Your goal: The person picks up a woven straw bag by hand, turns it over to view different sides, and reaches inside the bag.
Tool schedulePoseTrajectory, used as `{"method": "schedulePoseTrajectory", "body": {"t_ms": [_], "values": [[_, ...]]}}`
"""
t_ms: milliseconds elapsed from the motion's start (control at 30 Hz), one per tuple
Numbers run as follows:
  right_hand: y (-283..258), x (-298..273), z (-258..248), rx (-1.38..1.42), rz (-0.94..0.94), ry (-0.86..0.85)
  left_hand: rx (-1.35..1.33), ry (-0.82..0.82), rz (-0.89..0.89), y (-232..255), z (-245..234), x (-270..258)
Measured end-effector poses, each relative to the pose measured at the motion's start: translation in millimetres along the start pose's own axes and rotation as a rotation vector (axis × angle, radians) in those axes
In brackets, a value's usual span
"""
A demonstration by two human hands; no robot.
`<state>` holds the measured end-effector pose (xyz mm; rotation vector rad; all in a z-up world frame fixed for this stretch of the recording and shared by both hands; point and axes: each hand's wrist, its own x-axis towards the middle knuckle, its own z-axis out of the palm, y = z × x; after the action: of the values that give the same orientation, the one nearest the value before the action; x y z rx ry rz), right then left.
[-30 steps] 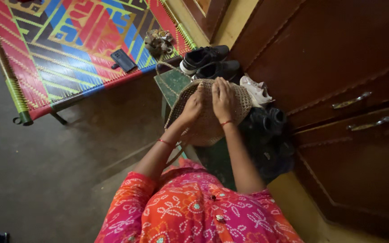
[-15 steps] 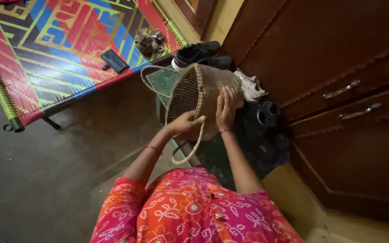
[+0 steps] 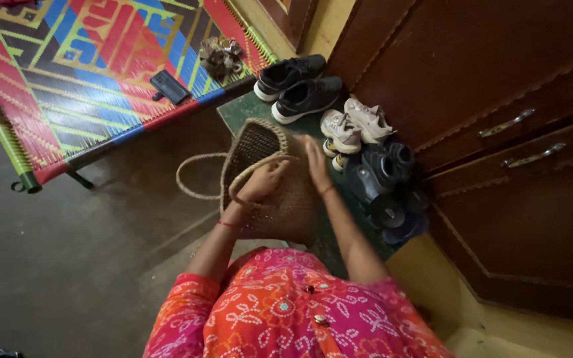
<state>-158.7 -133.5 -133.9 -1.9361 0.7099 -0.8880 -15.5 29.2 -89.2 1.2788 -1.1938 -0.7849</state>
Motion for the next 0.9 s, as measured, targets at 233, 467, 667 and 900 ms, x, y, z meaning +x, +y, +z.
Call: {"method": "schedulePoseTrajectory", "body": {"t_ms": [233, 467, 667, 900], "values": [[-49.0, -0.6, 4.0, -0.370, -0.158, 0.153, 0.225, 0.177, 0.263, -41.9, 12.6, 43.5], [-131.6, -74.6, 16.9, -0.663, -0.398, -0.131, -0.636, 0.312, -0.477, -65.4, 15.1, 69.1], [-111.8, -30.8, 12.1, -0.800, -0.317, -0.298, -1.174, 0.091, -0.243, -59.3, 14.9, 44.1], [-113.1, -62.9, 22.5, -0.700, -0.430, -0.290, -0.806, 0.271, -0.557, -95.5, -9.1, 52.1]]}}
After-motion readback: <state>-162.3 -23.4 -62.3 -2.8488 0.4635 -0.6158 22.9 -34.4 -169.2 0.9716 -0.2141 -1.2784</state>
